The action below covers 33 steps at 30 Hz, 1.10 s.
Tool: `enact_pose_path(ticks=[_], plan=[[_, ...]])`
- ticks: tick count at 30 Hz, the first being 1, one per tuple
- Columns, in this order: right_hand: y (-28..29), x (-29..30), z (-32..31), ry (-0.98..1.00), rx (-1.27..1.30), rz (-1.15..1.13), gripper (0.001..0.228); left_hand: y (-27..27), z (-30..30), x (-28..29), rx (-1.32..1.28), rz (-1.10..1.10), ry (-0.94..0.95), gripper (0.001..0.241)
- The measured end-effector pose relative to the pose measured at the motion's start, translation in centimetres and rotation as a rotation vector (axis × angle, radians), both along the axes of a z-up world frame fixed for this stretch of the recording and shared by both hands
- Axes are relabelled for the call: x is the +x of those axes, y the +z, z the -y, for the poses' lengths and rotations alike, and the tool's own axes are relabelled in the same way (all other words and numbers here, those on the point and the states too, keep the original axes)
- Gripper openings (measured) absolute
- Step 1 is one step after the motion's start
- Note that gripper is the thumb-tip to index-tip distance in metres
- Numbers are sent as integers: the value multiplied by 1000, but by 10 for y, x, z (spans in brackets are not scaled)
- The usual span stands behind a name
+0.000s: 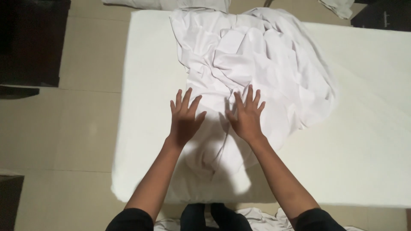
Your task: The person spreads a white fitted sheet over a mattress, smoothing the fabric and tucking the corners to secure it. They work around the edges of the mattress, pulling the sheet tight and adjusting the fit by hand.
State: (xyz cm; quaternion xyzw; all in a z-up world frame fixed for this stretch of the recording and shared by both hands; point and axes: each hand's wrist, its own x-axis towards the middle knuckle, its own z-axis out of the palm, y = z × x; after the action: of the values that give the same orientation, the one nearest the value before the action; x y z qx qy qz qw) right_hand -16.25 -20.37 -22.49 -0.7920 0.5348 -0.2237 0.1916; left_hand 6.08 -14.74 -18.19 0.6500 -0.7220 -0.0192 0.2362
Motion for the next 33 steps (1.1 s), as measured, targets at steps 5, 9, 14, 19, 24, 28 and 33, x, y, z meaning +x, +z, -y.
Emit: enact_pose_path(ticks=[5,9,14,19,24,28,33], plan=[[-45,15,20,57,51,-65,74,-88,17,15,92,-10,39,60],[-76,26,31,64,87,-123,68,-146,22,23,172,37,92,64],[-113,32,34,61,46,-103,40,-176,20,26,151,105,100,62],[-98,26,30,39,7,-20,15,-188,13,26,102,173,137,22],[-51,22,26,47,-111,112,15,-149,12,24,140,89,178,9],[12,21,6,48,-176,184,15,-70,2,-1,-55,-77,73,27],[87,21,-31,149,-286,291,12,33,-17,-34,-144,-159,4,51]])
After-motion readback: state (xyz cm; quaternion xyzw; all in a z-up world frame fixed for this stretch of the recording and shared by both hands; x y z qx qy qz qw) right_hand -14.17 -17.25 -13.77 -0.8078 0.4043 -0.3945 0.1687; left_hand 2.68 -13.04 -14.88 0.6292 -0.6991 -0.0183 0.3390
